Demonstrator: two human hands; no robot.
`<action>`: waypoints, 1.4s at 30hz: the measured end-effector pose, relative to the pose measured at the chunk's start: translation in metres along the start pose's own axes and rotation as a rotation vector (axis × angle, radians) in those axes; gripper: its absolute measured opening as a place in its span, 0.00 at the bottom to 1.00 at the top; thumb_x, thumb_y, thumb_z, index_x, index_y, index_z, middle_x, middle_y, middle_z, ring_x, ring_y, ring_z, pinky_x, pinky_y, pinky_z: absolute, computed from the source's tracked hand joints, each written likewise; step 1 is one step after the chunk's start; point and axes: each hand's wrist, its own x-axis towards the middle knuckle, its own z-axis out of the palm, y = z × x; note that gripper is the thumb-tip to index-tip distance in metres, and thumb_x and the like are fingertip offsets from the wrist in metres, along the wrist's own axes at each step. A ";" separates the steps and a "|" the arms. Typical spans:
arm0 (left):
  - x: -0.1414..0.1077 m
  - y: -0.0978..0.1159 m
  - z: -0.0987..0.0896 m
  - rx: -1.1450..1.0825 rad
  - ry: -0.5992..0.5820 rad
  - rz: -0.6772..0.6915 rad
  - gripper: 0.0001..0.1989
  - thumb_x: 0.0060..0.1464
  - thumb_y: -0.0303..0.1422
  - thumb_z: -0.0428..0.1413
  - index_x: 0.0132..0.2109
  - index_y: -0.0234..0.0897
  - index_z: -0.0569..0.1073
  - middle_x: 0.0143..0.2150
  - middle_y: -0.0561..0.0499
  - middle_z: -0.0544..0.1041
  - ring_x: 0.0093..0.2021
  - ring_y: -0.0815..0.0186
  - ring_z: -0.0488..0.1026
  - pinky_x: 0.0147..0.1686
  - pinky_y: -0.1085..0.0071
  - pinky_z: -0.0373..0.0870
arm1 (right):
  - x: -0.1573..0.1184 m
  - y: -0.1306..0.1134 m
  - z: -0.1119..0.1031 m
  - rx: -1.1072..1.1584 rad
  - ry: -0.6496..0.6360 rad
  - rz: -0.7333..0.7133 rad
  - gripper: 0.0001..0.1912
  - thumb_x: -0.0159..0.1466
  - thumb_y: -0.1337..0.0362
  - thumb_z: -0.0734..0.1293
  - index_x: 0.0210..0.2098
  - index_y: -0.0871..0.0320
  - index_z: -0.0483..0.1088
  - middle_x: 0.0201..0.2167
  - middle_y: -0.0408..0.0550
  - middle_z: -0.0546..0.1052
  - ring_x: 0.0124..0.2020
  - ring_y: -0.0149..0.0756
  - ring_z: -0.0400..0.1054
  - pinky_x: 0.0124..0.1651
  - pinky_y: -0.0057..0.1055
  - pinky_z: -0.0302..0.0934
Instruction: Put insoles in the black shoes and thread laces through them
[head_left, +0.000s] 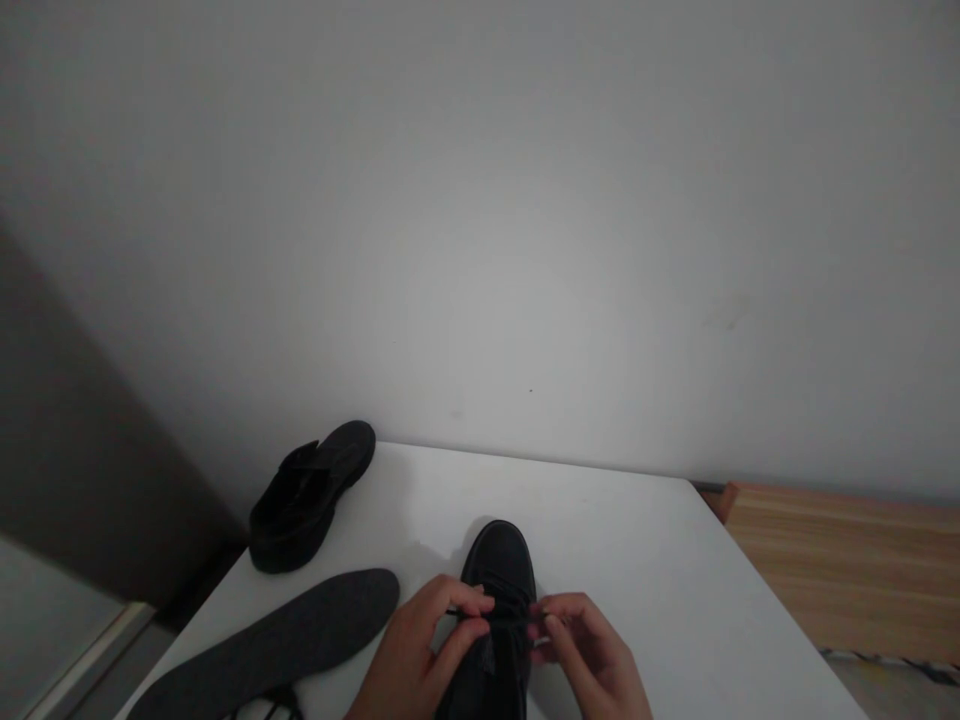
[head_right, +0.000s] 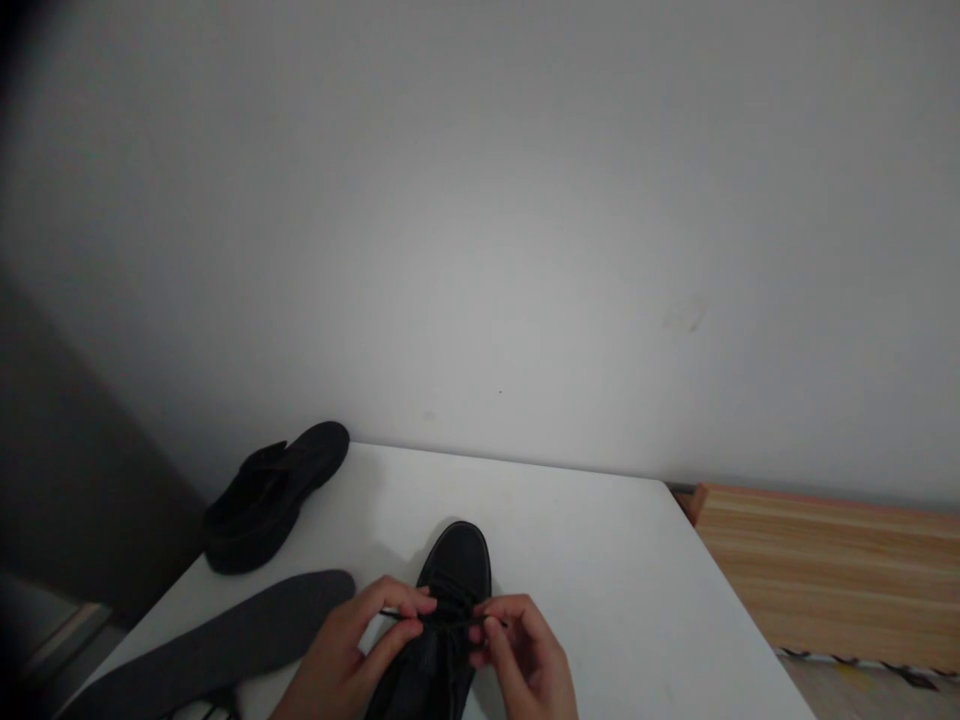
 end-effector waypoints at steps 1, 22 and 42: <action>0.001 0.003 0.001 0.006 -0.002 -0.021 0.05 0.61 0.29 0.55 0.40 0.43 0.76 0.40 0.53 0.83 0.45 0.63 0.80 0.47 0.72 0.72 | 0.001 -0.004 0.002 0.017 0.007 0.004 0.19 0.60 0.45 0.72 0.34 0.56 0.78 0.33 0.51 0.79 0.35 0.41 0.75 0.36 0.33 0.72; 0.003 0.015 0.018 -0.289 0.120 -0.164 0.08 0.61 0.36 0.55 0.35 0.41 0.77 0.38 0.49 0.84 0.42 0.62 0.79 0.46 0.70 0.71 | 0.003 -0.007 -0.004 0.123 0.058 0.074 0.18 0.55 0.47 0.77 0.30 0.57 0.78 0.30 0.49 0.80 0.36 0.40 0.76 0.42 0.34 0.74; 0.018 0.030 0.024 -0.074 -0.015 -0.071 0.05 0.50 0.30 0.65 0.28 0.39 0.79 0.30 0.51 0.76 0.35 0.62 0.74 0.37 0.69 0.66 | 0.009 -0.027 0.008 -0.247 -0.059 -0.459 0.11 0.65 0.53 0.71 0.31 0.51 0.78 0.37 0.49 0.74 0.42 0.41 0.71 0.46 0.34 0.66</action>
